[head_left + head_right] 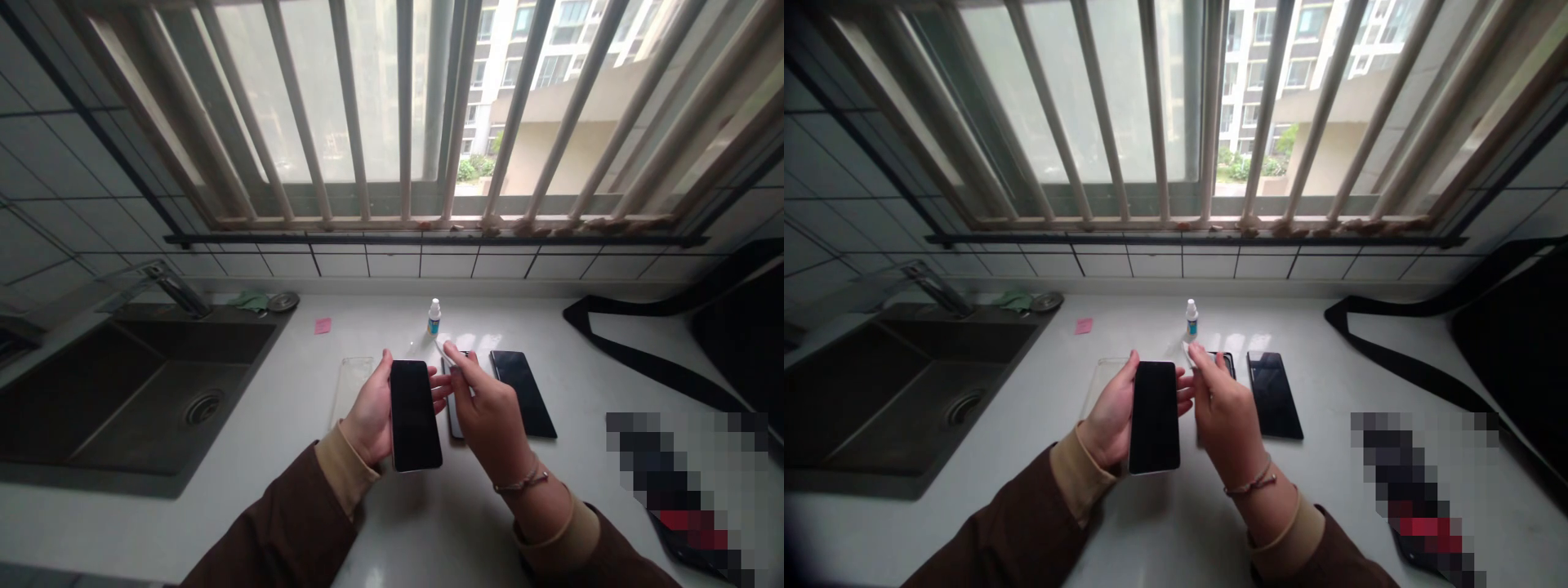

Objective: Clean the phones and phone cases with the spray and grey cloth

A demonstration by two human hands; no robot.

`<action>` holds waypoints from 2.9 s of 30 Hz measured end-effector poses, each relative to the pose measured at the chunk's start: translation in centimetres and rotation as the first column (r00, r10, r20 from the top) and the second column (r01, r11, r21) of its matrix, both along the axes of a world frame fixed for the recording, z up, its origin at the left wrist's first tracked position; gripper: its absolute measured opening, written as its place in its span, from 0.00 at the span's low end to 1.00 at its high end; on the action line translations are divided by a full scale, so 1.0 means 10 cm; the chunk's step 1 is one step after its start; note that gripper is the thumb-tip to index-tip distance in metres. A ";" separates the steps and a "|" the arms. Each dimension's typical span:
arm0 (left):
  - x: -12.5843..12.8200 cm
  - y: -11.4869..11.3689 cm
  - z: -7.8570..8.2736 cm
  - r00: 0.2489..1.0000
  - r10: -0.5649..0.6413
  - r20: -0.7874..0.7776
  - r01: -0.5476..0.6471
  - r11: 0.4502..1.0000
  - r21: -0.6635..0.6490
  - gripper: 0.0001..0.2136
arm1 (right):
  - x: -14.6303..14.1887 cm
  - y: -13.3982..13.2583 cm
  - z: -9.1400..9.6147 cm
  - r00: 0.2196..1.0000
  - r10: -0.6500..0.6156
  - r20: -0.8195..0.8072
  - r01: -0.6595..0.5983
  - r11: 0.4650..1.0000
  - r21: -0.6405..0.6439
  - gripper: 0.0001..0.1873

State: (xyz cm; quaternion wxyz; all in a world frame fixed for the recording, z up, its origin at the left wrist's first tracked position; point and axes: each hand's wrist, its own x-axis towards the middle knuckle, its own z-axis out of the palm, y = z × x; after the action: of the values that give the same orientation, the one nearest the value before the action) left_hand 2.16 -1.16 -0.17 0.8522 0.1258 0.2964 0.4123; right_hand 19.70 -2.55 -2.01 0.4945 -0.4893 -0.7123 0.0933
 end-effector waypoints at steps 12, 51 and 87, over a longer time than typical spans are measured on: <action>-0.02 0.08 -0.08 0.994 0.099 0.044 -0.098 0.995 -0.018 0.34 | -0.14 -0.04 -0.07 0.874 0.399 0.276 -0.413 0.911 -0.005 0.23; -0.15 0.16 -0.02 0.992 0.054 -0.111 -0.063 0.995 -0.082 0.41 | -0.04 -0.24 0.46 0.555 0.824 -0.110 -0.807 0.502 -0.310 0.19; -0.33 0.27 0.09 0.953 0.278 -0.120 -0.286 0.957 -0.049 0.38 | 0.15 -0.12 0.45 0.486 0.735 -0.473 -0.845 0.258 -0.468 0.13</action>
State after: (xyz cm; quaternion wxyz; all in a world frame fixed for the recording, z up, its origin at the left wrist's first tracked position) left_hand -1.16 1.53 0.72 0.7703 0.0771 0.3722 0.5120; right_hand 21.16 -3.70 2.48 0.2306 -0.1938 -0.7352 0.6073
